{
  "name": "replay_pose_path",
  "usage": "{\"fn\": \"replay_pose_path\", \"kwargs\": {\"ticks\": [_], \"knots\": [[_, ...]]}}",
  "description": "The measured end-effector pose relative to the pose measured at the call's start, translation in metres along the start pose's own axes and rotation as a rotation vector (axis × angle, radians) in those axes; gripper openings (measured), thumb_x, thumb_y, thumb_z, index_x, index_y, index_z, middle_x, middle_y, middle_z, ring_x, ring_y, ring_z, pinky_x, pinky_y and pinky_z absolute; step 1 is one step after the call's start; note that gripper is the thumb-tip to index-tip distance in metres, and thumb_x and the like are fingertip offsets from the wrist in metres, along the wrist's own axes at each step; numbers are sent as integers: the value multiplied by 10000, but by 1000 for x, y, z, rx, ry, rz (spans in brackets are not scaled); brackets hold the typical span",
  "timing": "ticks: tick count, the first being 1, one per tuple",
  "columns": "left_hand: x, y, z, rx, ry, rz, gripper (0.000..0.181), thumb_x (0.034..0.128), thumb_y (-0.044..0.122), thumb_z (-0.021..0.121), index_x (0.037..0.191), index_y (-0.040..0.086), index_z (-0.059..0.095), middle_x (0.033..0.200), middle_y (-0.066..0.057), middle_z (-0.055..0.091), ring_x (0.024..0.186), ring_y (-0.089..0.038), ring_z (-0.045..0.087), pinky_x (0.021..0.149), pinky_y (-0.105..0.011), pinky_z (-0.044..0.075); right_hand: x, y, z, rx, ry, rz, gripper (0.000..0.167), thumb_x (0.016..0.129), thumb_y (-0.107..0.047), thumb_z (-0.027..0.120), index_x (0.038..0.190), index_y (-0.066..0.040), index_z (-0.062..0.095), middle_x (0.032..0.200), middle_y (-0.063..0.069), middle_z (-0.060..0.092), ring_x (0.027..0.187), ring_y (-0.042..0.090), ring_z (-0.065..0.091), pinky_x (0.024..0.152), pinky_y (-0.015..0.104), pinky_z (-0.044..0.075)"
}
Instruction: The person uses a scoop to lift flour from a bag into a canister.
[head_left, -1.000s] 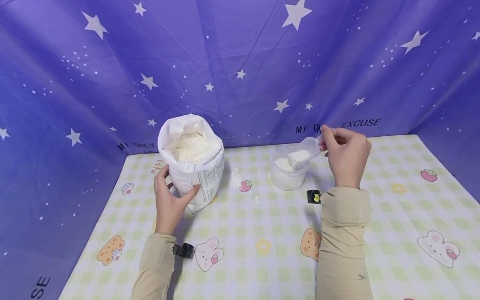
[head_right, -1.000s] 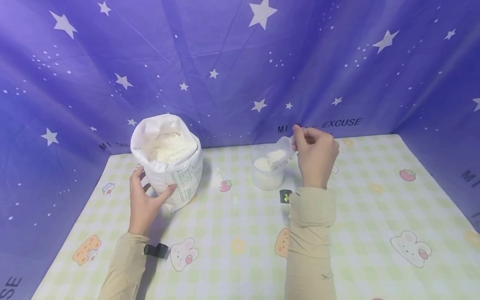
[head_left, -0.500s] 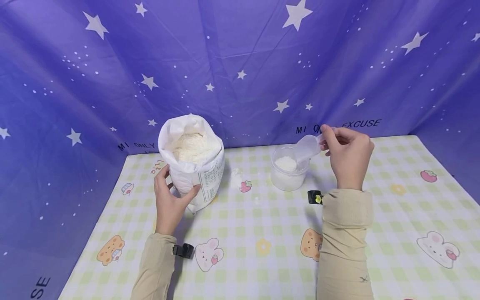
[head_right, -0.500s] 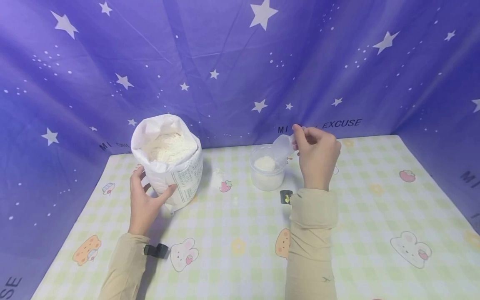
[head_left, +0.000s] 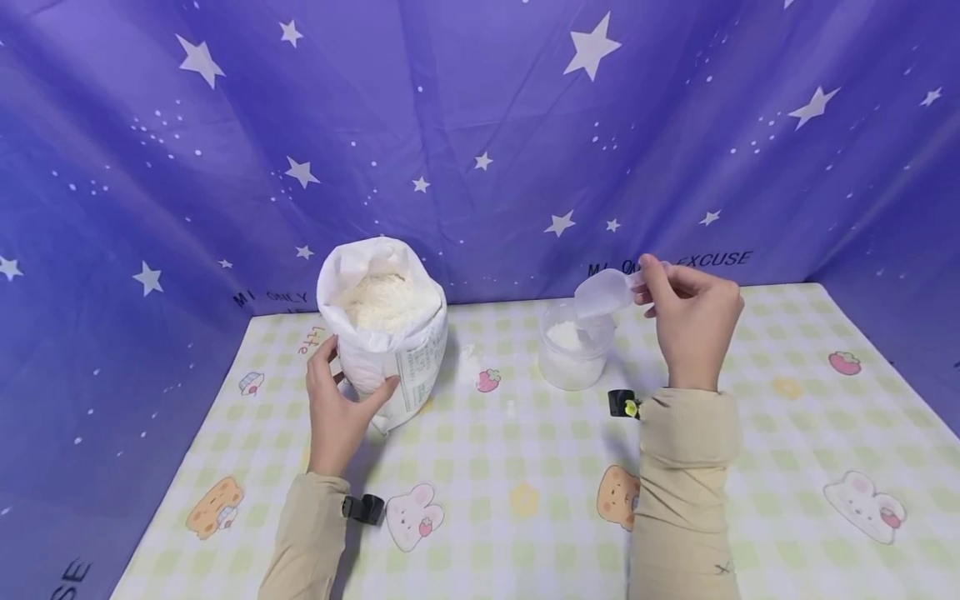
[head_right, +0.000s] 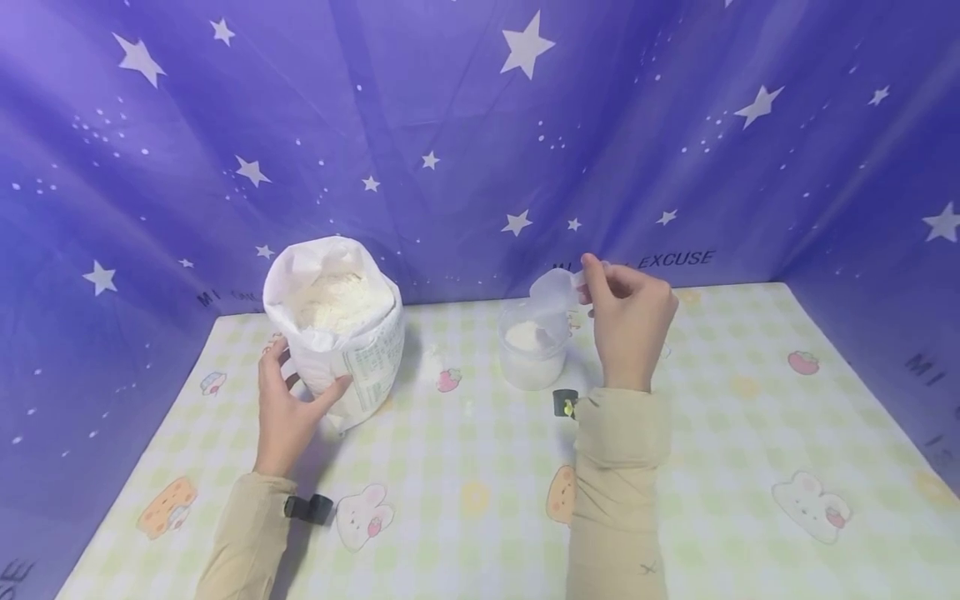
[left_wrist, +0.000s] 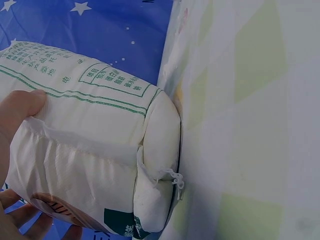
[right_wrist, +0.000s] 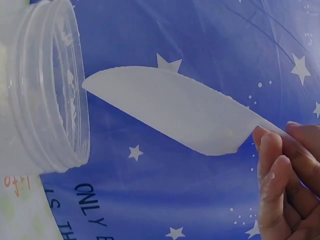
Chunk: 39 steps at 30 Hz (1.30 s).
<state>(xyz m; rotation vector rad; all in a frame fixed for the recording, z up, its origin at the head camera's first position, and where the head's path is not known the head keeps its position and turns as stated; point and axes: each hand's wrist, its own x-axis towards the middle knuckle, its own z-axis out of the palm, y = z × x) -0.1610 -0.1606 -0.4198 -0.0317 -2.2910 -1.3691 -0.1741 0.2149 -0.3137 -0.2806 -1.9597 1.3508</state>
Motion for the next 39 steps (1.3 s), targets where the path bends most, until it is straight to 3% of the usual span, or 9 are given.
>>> {"fn": "replay_pose_path", "kwargs": {"ticks": [8,22,28,39], "knots": [[-2,-5,-3,0,1,-1,960,720,180,892,1487,85,321,1448,-127,369,1335,-214,341,1041,-402,396,-5,-1,11,112,-36,-7,322,888,-300,749,888,19,790,621,-133,677,548,46,636,519,166,521],[2,-1,-5,1,7,14,954,724,171,888,1486,81,323,1444,-144,375,1334,-229,345,1027,-402,406,-13,-15,30,300,-125,19,301,880,-270,764,880,31,783,652,-62,712,538,100,644,510,196,521],[4,0,-4,1,3,24,947,726,183,887,1484,85,326,1441,-136,383,1335,-230,349,1022,-401,405,-17,-19,35,480,-158,81,286,856,-229,791,857,57,773,694,26,735,542,133,652,486,204,511],[1,-1,-1,12,-3,12,946,736,219,881,1489,100,322,1442,-124,386,1340,-242,353,1030,-406,412,-18,-18,50,606,-262,177,265,874,-230,769,843,33,773,712,59,736,560,131,662,508,202,523]]}}
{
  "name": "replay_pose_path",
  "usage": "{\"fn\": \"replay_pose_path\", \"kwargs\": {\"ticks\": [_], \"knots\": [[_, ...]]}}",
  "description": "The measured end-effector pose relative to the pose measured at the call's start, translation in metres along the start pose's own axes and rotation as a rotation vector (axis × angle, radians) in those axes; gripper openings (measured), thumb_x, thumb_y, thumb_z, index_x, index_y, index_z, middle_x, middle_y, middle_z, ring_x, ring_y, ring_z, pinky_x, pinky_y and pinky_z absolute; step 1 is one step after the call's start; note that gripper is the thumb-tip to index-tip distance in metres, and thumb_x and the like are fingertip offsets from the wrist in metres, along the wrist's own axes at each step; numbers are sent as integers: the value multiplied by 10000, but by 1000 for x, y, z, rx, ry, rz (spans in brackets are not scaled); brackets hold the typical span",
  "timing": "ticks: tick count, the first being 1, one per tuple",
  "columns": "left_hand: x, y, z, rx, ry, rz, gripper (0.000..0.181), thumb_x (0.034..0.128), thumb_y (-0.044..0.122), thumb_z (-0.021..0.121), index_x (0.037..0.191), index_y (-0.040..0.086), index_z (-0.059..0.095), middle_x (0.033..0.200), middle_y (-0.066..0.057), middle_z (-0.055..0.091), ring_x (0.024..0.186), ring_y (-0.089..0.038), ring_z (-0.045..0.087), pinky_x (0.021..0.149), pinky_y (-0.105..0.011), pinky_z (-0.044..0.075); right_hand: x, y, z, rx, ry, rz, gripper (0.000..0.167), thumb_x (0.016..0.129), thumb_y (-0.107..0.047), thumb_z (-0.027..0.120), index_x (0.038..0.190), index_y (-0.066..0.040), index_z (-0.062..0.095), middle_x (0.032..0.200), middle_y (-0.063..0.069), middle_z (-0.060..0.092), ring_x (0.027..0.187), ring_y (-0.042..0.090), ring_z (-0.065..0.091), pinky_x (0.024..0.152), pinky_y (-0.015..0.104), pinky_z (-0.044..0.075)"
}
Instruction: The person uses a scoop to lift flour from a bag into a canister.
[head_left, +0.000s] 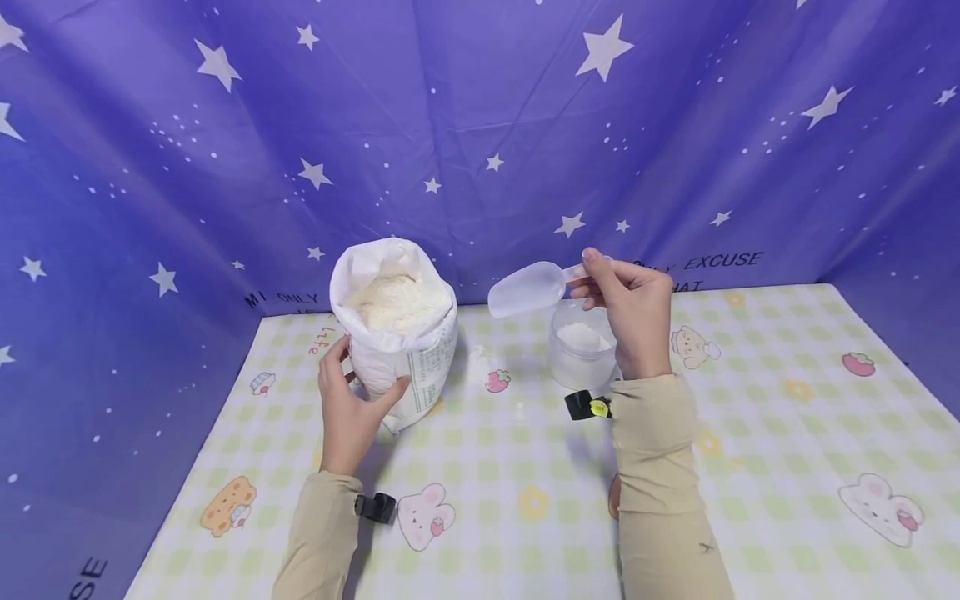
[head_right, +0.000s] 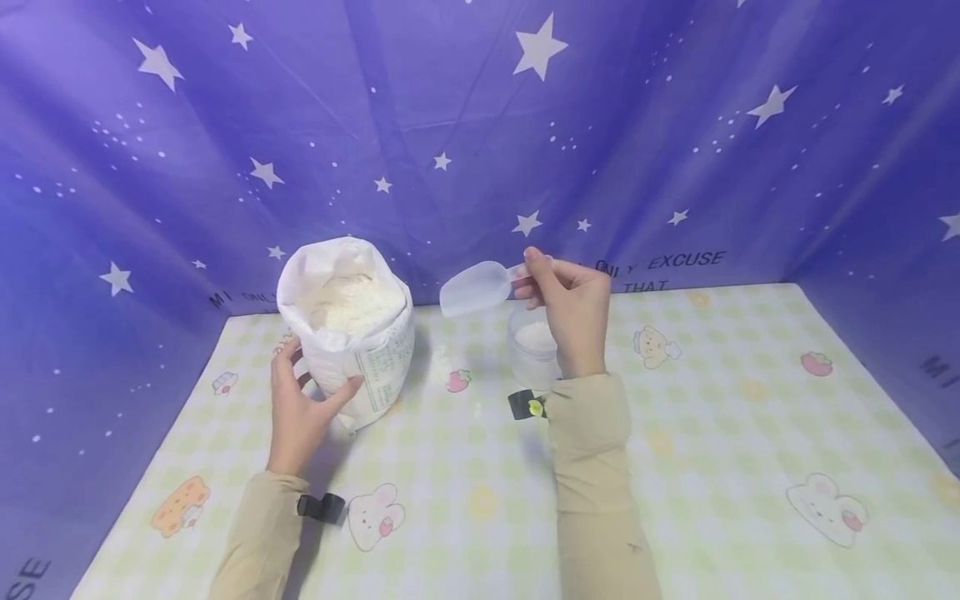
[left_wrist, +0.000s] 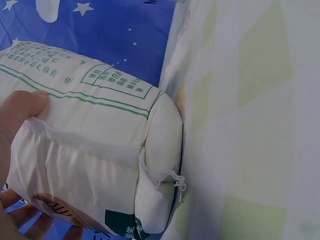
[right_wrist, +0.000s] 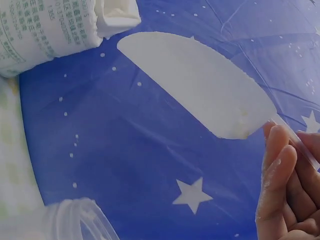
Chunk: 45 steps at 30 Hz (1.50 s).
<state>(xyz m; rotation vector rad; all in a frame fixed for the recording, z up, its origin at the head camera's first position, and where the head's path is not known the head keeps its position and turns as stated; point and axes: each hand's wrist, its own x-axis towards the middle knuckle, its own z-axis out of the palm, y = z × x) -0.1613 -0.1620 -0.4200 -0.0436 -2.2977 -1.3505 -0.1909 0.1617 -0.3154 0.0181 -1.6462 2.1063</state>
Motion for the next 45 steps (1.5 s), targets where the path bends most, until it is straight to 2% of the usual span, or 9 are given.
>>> {"fn": "replay_pose_path", "kwargs": {"ticks": [6,12,17,22,31,36,40,45], "knots": [[-1,1,-1,1,3,-3,951,728,204,886,1488,95,324,1444,-127,384,1345,-245,348,1032,-402,409,6,3,15,55,-37,35,275,876,-234,768,860,40,772,711,66,737,563,128,664,492,201,516],[-1,2,0,-10,-2,-2,943,733,208,883,1487,107,326,1442,-118,384,1345,-237,346,1033,-405,405,9,-1,33,18,-84,65,263,878,-262,766,837,-2,774,703,49,733,566,121,659,498,211,531],[0,0,0,-10,-1,1,946,728,208,885,1485,111,327,1440,-106,384,1345,-230,345,1034,-402,402,12,-1,51,-35,-90,23,300,896,-256,747,854,41,764,683,37,723,567,121,658,512,218,542],[0,1,0,-8,5,2,934,732,210,881,1480,96,334,1433,-127,389,1335,-237,350,1029,-402,404,13,2,66,-81,-91,14,354,898,-294,742,872,59,759,686,33,717,584,129,664,514,230,542],[0,0,1,-12,11,15,943,720,215,889,1477,98,340,1434,-99,397,1327,-219,356,1021,-395,401,11,3,85,-270,-82,-78,361,910,-340,722,834,9,778,702,93,723,592,135,677,528,247,555],[1,0,1,-9,14,13,934,725,225,886,1475,99,344,1431,-102,400,1323,-223,358,1018,-390,405,9,6,93,-313,-99,-127,340,914,-329,719,807,-13,782,711,127,722,582,142,673,525,268,561],[1,-1,2,-5,15,11,944,719,220,891,1476,89,342,1438,-111,394,1330,-229,350,1026,-399,405,5,7,99,-351,-100,-158,308,914,-302,723,779,-32,783,685,122,715,586,211,681,513,286,564],[2,-1,1,-1,12,10,942,723,225,888,1476,87,340,1441,-117,393,1331,-228,353,1029,-398,408,1,9,106,-415,-104,-198,281,913,-270,726,732,-62,779,641,91,700,581,247,672,499,243,533]]}}
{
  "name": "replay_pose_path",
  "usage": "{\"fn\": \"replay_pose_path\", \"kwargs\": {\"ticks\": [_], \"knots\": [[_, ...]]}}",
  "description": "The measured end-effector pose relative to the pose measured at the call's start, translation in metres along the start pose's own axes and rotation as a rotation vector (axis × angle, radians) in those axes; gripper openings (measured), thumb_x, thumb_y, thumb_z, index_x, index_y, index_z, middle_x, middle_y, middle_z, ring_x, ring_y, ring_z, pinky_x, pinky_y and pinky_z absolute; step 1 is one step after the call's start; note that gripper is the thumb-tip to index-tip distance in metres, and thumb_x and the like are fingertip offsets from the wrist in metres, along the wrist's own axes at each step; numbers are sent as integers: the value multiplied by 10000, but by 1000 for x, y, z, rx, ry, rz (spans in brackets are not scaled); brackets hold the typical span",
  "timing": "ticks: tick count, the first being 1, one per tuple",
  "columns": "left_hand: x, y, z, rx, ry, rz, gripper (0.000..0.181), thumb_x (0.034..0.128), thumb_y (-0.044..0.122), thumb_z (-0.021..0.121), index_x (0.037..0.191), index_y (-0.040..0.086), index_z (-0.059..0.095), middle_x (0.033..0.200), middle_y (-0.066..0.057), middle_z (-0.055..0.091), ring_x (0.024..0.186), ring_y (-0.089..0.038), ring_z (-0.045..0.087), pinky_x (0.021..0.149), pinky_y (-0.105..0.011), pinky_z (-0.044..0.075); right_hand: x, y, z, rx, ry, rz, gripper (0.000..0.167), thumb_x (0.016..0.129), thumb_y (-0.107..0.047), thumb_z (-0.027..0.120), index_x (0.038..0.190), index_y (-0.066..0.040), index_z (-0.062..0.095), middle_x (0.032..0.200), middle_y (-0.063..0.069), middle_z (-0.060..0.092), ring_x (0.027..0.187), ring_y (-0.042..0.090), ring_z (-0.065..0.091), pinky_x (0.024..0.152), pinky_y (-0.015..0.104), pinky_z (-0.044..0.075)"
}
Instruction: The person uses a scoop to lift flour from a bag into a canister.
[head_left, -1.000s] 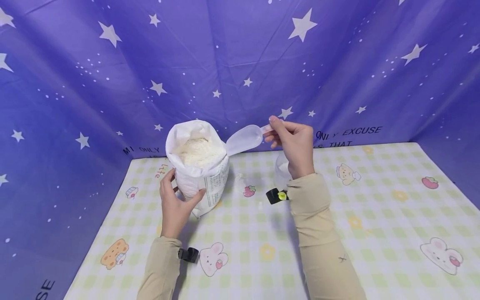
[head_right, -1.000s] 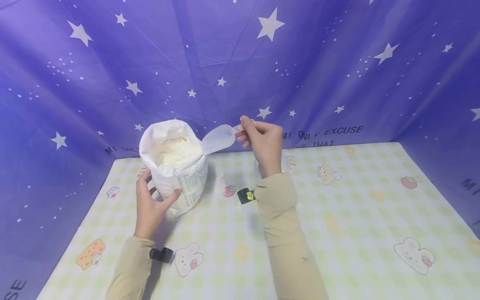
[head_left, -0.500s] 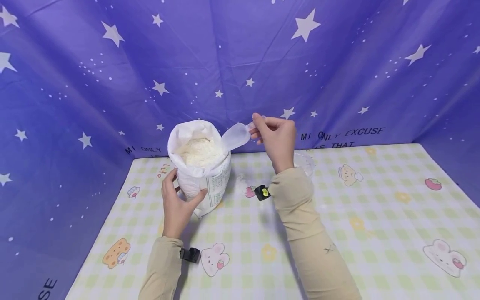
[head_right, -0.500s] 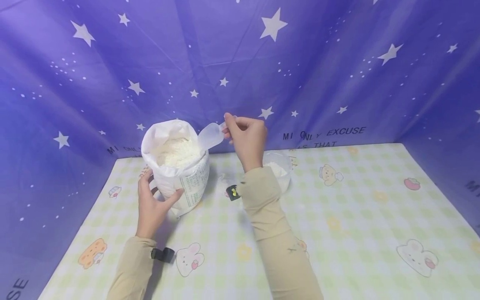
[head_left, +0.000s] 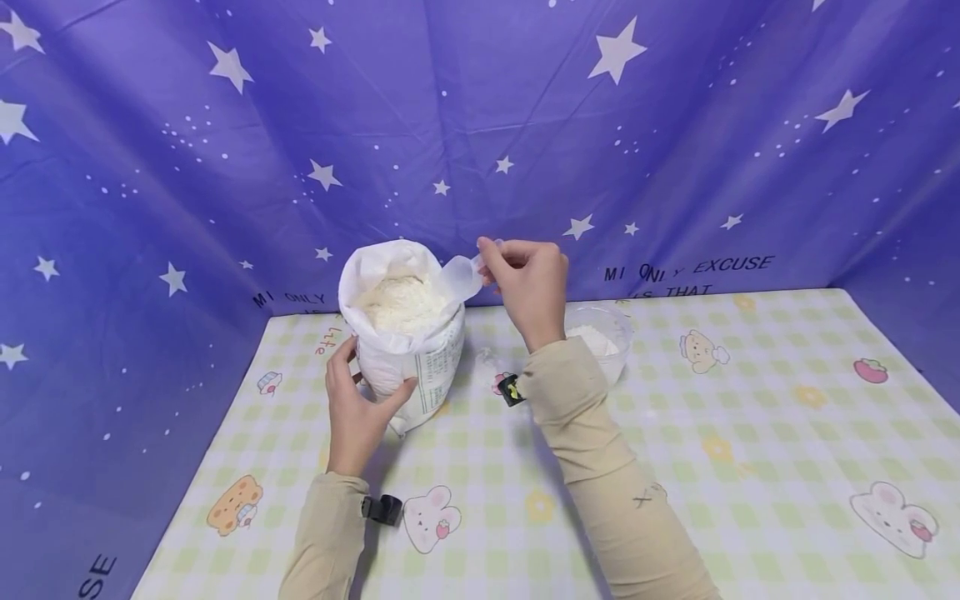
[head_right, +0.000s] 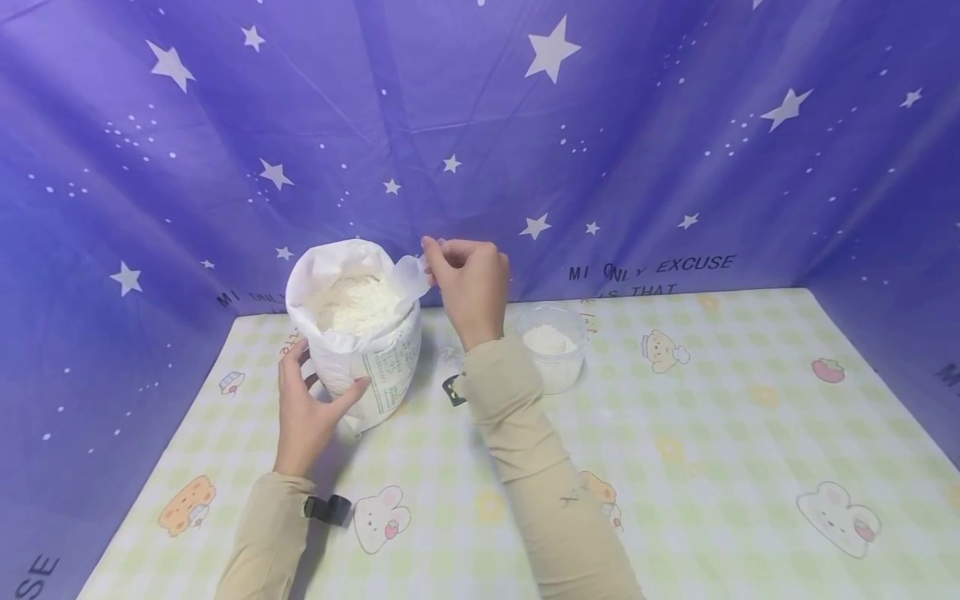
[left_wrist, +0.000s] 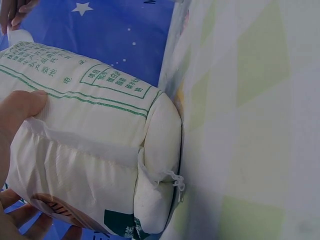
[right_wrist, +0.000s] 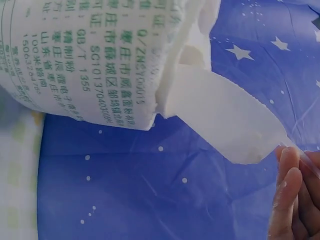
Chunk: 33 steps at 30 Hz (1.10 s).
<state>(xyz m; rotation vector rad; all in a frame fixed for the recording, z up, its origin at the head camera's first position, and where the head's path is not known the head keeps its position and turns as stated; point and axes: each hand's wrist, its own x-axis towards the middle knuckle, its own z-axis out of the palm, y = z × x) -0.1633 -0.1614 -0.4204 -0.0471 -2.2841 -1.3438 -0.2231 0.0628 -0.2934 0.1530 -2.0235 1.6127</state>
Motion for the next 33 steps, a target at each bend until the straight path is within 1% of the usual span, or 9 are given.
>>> {"fn": "replay_pose_path", "kwargs": {"ticks": [5,8,12,15,20,23,27,33], "knots": [[-1,1,-1,7,1,3,939,727,227,885,1477,89,338,1435,-122,396,1329,-231,357,1027,-396,412,-4,5,10,-73,-37,-29,281,913,-268,724,702,-91,781,625,42,700,547,169,640,491,218,445],[-1,1,-2,9,6,4,939,726,220,887,1477,87,340,1434,-126,395,1329,-232,355,1026,-395,412,-7,10,16,-55,-68,2,266,903,-255,736,717,-72,788,637,49,711,571,184,672,503,208,461],[-1,1,-2,9,5,3,943,726,221,887,1481,86,339,1441,-126,391,1334,-229,351,1032,-396,410,-9,16,23,-14,-89,40,252,893,-247,749,764,-35,794,660,74,722,598,235,701,535,221,539],[-1,2,-1,7,-1,-1,940,733,230,884,1485,98,334,1439,-115,391,1335,-227,353,1032,-392,407,-9,18,28,-26,-108,56,250,894,-265,748,786,-45,799,662,62,723,580,214,687,541,240,555],[-1,2,-1,6,-6,3,939,734,224,884,1483,102,331,1426,-107,399,1328,-230,363,1023,-384,407,-11,20,35,-48,-150,80,248,899,-268,744,757,-72,795,644,37,713,544,179,647,527,253,533],[-1,1,-1,4,-3,9,938,732,218,886,1480,94,333,1423,-111,402,1324,-233,367,1022,-387,410,-11,20,40,-58,-179,104,258,899,-280,744,742,-81,790,639,28,710,552,145,653,556,242,528],[-1,1,-1,1,0,11,943,726,209,889,1477,83,334,1424,-118,403,1324,-236,368,1021,-393,413,-12,21,47,-97,-220,134,249,893,-300,749,772,-88,800,636,15,708,556,100,651,595,215,513],[-1,1,-1,4,-1,5,935,734,225,885,1478,93,335,1423,-112,404,1322,-229,369,1023,-390,415,-13,21,55,-127,-272,134,246,893,-296,749,786,-80,803,630,14,702,535,93,633,550,204,481]]}}
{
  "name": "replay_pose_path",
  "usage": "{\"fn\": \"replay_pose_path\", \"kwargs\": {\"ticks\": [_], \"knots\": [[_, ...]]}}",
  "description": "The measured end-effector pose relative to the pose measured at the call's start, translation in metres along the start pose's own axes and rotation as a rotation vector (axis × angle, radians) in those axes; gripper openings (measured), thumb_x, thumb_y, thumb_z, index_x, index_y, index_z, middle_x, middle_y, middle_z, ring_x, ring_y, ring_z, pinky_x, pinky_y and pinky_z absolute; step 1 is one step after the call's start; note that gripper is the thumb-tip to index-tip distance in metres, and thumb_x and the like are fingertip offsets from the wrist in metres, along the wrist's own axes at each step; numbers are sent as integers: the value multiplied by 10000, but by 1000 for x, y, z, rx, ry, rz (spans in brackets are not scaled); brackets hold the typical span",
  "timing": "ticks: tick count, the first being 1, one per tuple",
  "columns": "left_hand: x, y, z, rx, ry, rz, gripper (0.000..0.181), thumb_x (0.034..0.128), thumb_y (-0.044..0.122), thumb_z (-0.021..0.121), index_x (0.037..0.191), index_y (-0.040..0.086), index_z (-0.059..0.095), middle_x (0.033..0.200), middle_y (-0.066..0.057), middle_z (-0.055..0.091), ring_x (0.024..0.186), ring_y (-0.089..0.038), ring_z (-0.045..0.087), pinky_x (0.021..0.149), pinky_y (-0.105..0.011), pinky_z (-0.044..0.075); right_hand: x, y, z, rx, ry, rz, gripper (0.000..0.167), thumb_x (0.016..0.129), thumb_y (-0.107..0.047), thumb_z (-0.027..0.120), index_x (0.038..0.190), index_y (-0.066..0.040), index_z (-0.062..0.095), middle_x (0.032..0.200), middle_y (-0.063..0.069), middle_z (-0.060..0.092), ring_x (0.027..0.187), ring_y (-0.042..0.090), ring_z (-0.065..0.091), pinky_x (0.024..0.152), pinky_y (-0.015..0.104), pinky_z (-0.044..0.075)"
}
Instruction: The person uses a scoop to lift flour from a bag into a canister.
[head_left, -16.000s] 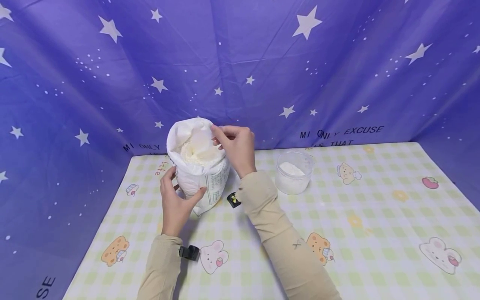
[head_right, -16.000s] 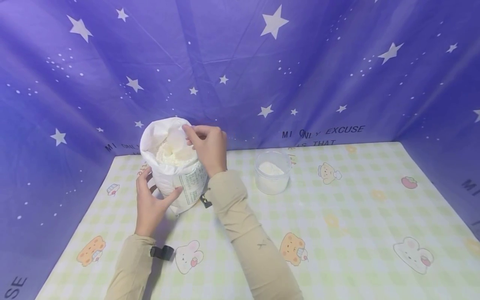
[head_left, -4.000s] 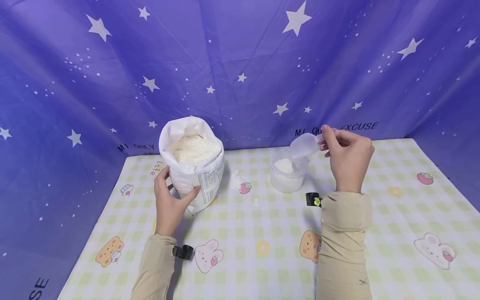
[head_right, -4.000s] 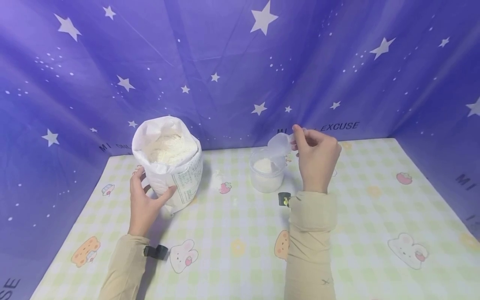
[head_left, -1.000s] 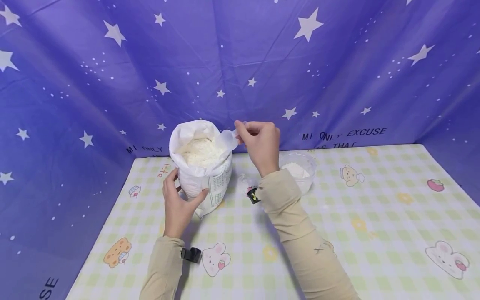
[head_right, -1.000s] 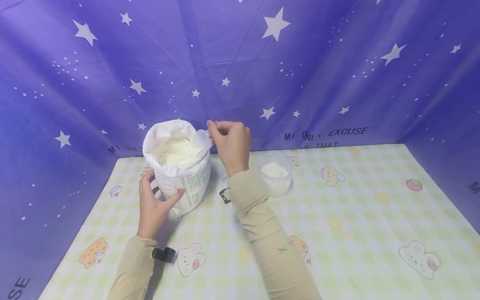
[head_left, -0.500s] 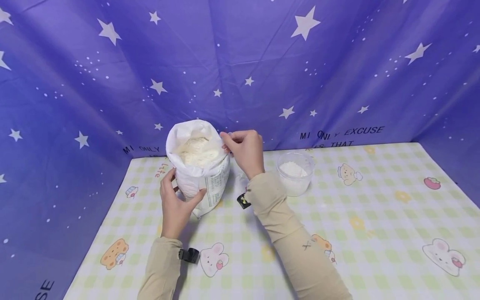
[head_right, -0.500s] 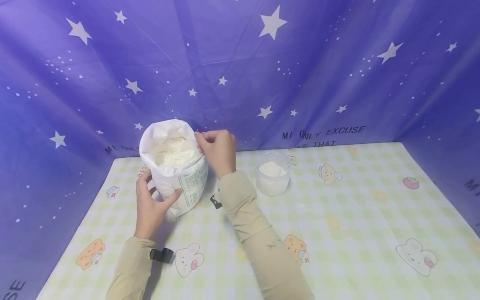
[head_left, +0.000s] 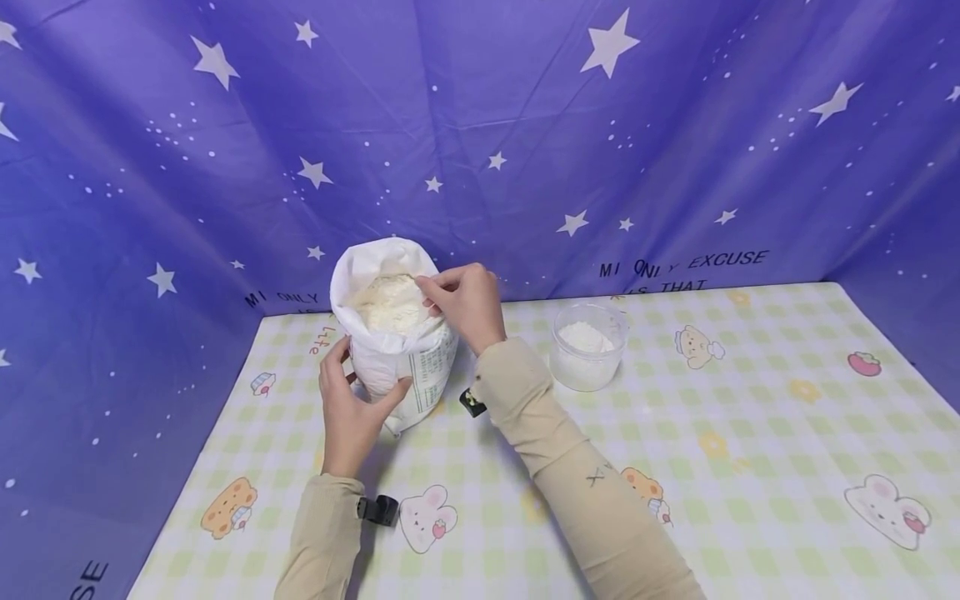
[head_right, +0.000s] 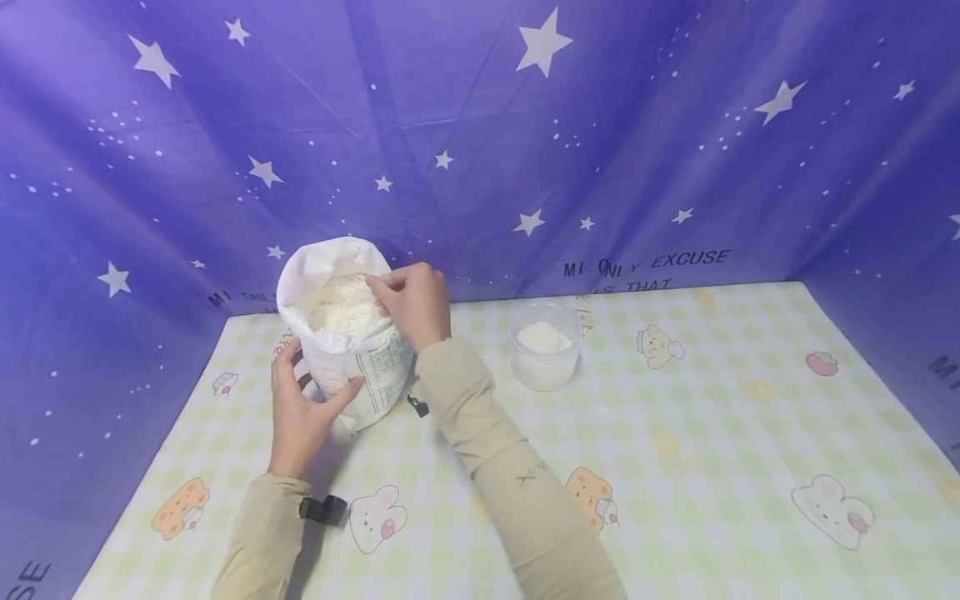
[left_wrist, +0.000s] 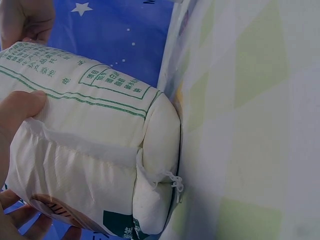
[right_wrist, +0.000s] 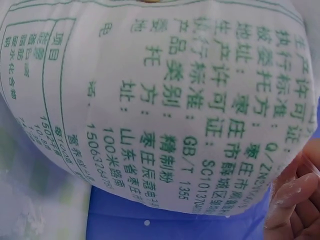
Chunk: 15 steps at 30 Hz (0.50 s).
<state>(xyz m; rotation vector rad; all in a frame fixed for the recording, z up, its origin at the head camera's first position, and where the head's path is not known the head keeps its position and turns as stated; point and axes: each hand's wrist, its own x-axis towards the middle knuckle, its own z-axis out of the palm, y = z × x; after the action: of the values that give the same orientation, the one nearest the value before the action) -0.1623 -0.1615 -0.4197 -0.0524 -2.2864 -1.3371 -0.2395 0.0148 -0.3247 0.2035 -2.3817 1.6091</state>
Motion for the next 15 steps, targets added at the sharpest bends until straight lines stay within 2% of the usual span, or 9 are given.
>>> {"fn": "replay_pose_path", "kwargs": {"ticks": [9,15], "knots": [[1,-1,0,3,7,2,939,724,210,890,1474,81,340,1415,-121,410,1314,-229,376,1016,-381,420,-1,-3,1,24,-35,64,271,921,-291,716,780,-71,787,634,18,701,539,105,634,545,204,463],[1,0,1,6,10,9,935,723,207,891,1471,81,345,1406,-121,416,1308,-226,381,1012,-373,420,-2,-1,-1,118,-36,143,293,952,-274,678,791,-44,763,666,52,712,544,102,641,529,190,460]]}}
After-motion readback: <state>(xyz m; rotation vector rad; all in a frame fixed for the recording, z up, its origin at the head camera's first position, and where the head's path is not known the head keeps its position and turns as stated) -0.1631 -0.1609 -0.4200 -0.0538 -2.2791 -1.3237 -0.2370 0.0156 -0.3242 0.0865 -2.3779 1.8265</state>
